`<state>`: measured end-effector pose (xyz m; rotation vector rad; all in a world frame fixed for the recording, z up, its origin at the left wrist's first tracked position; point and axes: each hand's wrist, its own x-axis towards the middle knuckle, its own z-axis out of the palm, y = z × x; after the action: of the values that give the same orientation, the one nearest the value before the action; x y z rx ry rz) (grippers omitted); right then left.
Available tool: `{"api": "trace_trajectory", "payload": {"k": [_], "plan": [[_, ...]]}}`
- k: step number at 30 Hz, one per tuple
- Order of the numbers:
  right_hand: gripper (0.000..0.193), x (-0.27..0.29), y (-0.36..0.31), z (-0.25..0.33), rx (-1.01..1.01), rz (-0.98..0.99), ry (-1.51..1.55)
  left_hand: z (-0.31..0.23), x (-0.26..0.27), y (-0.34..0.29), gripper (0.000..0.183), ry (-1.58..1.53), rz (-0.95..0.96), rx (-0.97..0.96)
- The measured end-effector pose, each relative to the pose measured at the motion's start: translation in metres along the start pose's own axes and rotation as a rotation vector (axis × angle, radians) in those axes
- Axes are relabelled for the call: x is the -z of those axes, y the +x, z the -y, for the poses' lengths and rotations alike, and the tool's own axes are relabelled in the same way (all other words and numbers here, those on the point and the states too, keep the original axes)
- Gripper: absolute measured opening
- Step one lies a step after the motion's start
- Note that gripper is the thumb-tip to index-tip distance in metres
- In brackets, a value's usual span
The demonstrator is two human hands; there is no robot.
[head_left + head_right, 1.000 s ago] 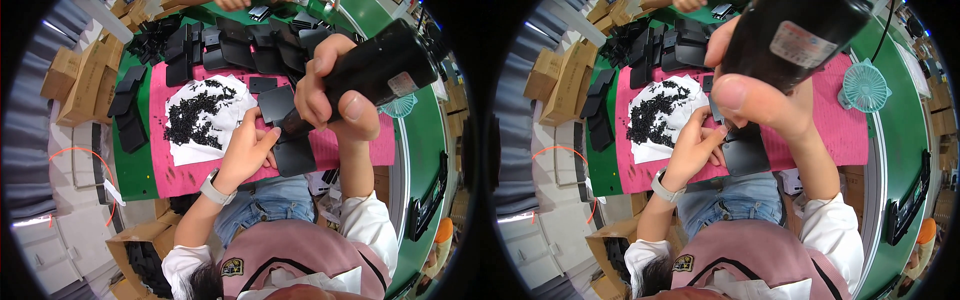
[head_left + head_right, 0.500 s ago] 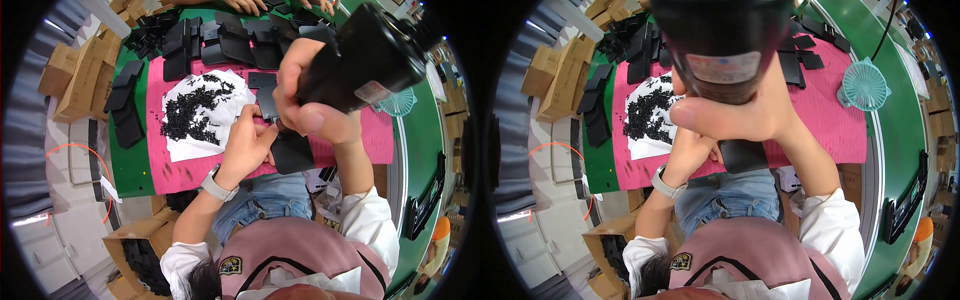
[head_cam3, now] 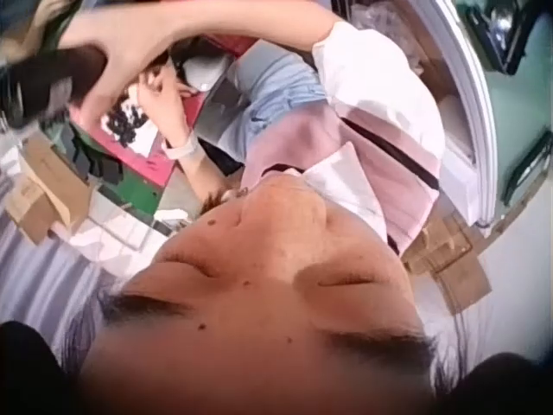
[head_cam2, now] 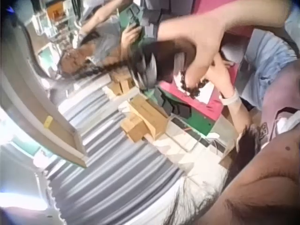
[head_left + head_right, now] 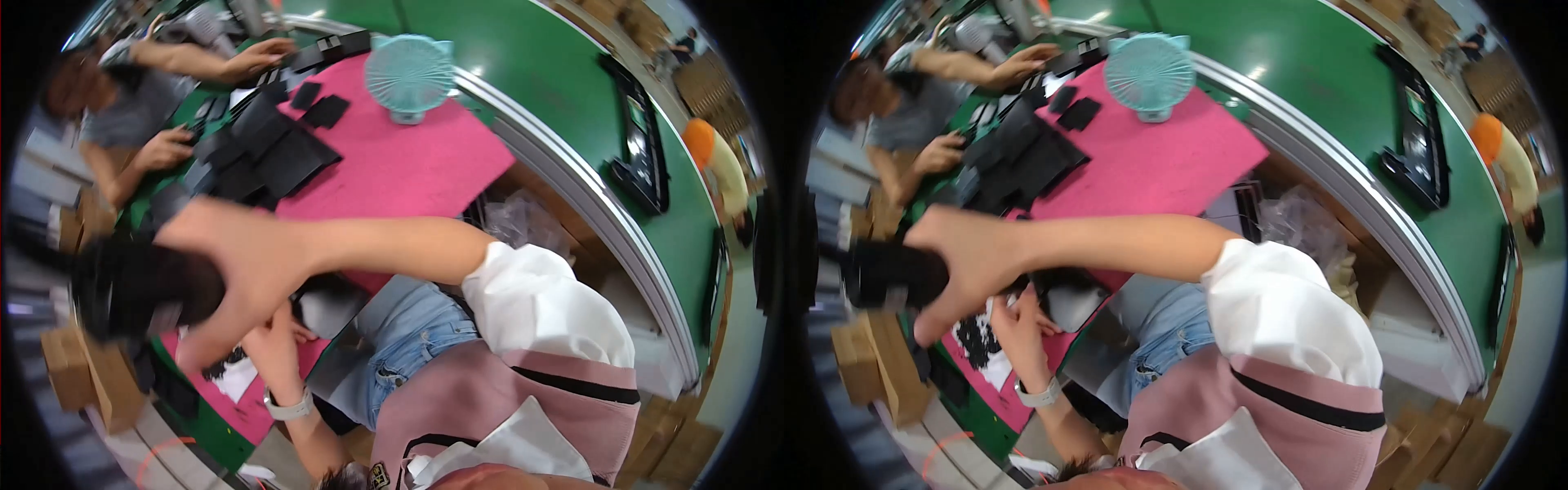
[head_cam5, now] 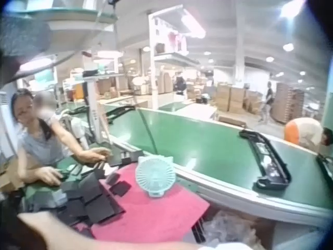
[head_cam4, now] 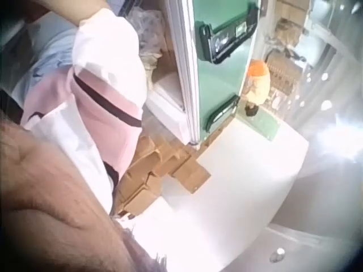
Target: Assemble plastic components by attaching small parts using an electric screwdriver.
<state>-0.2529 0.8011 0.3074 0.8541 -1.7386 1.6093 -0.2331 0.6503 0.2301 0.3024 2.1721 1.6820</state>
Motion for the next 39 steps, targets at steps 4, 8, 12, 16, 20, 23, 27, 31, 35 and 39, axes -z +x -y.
{"api": "trace_trajectory", "payload": {"k": [4, 8, 12, 16, 20, 23, 27, 31, 35, 39], "plan": [[0.049, 0.035, -0.011, 0.045, -0.365, -0.04, 0.416, -0.009, 0.002, -0.011, 0.015, 0.783, -0.326, -0.631], [0.045, 0.04, -0.018, 0.034, -0.31, -0.009, 0.704, 0.007, 0.036, -0.013, 0.019, 0.805, -0.262, -0.684], [0.039, 0.033, -0.017, 0.023, -0.291, -0.018, 0.774, 0.017, 0.039, -0.009, 0.013, 0.73, -0.253, -0.689], [0.043, 0.038, -0.017, 0.019, -0.292, 0.035, 0.704, 0.015, 0.037, -0.008, 0.01, 0.911, -0.3, -0.838], [0.047, 0.038, -0.015, 0.015, -0.296, 0.06, 0.659, 0.015, 0.036, -0.004, 0.008, 0.961, -0.331, -0.853], [0.047, 0.036, -0.012, 0.016, -0.288, 0.061, 0.654, 0.017, 0.038, -0.004, 0.007, 0.854, -0.381, -0.828], [0.042, 0.035, -0.012, 0.015, -0.181, 0.039, 0.745, 0.018, 0.036, -0.004, 0.007, 0.709, -0.405, -0.792], [0.045, 0.031, -0.016, 0.025, -0.298, -0.02, 0.633, 0.015, 0.036, -0.012, 0.007, 0.657, -0.445, -0.719], [0.04, 0.027, -0.017, 0.029, -0.47, -0.119, 0.607, 0.018, 0.038, -0.018, 0.009, 0.52, -0.451, -0.525], [0.035, 0.025, -0.014, 0.028, -0.443, -0.097, 0.662, 0.019, 0.032, -0.018, 0.006, 0.677, -0.386, -0.66]]}}
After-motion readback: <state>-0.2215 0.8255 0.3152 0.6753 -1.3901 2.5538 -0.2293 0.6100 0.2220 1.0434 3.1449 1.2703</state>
